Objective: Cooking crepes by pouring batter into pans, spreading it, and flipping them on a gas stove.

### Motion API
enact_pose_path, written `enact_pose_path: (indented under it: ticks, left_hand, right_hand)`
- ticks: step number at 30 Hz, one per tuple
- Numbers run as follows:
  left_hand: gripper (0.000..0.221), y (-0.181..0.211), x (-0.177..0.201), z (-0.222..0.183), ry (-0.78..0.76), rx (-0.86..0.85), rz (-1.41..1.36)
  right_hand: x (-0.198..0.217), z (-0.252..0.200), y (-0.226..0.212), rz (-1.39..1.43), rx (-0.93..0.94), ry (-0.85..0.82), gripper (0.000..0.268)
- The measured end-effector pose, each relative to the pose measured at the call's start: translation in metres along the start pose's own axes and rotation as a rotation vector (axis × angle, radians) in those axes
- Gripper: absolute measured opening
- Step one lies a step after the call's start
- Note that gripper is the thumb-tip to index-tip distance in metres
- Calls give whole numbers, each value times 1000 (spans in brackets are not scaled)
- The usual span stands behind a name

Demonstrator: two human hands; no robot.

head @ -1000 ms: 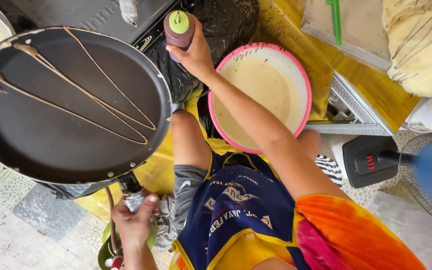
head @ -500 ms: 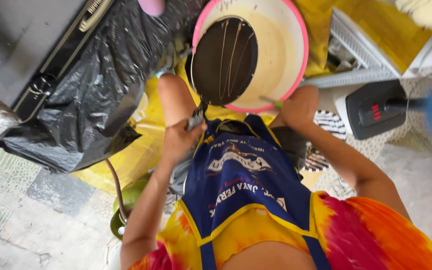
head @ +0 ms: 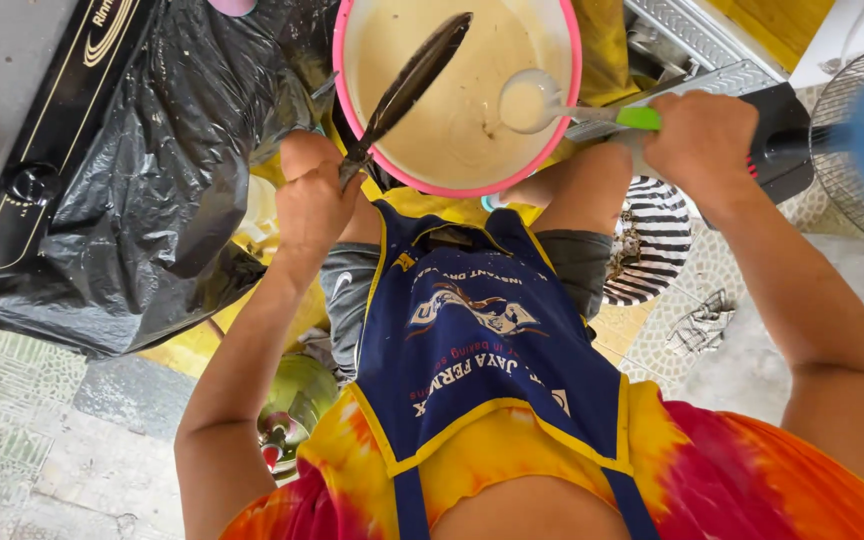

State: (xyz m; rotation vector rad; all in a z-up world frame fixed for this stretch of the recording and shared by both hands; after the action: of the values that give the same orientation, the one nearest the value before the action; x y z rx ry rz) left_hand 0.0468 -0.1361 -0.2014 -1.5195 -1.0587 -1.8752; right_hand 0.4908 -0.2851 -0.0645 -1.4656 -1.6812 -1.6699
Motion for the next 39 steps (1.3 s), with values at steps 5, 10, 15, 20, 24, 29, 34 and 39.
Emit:
enact_pose_path:
  ticks: [5, 10, 15, 20, 24, 29, 34, 39]
  left_hand:
    - [60, -25, -41, 24, -166, 222, -513]
    - [47, 28, 9, 21, -521, 616, -1075]
    - [40, 33, 29, 24, -467, 709, -1249]
    - [46, 16, 34, 19, -287, 740, -1427]
    - [45, 30, -24, -16, -457, 834, -1749]
    - [29, 75, -76, -22, -217, 492, -2092]
    - [26, 85, -59, 6, 7, 512, -1875]
    - [38, 88, -37, 27, -151, 590, -1845]
  right_hand:
    - [47, -29, -1, 421, -51, 40, 37]
    - [67, -43, -32, 318, -14, 438, 46]
    - [120, -60, -58, 146, 37, 856, 54]
    - [128, -41, -58, 172, -28, 884, 52]
    - [137, -31, -62, 226, -19, 866, 53]
    - [162, -44, -74, 207, 34, 851, 59]
    - [166, -80, -68, 166, 33, 995, 50]
    - [145, -88, -79, 170, 0, 994, 46]
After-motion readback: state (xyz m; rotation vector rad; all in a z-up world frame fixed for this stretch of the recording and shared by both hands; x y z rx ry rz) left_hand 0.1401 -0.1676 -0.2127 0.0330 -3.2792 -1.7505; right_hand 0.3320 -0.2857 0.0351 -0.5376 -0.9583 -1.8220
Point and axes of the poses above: each hand's wrist, its own z-axis towards the middle knuckle, its own x-axis out of the back of the hand, y = z × x, the point moved 9 cm from there along z, towards the middle knuckle, and after that the axes turned 4 degrees about -x, right-handed, at the moved point
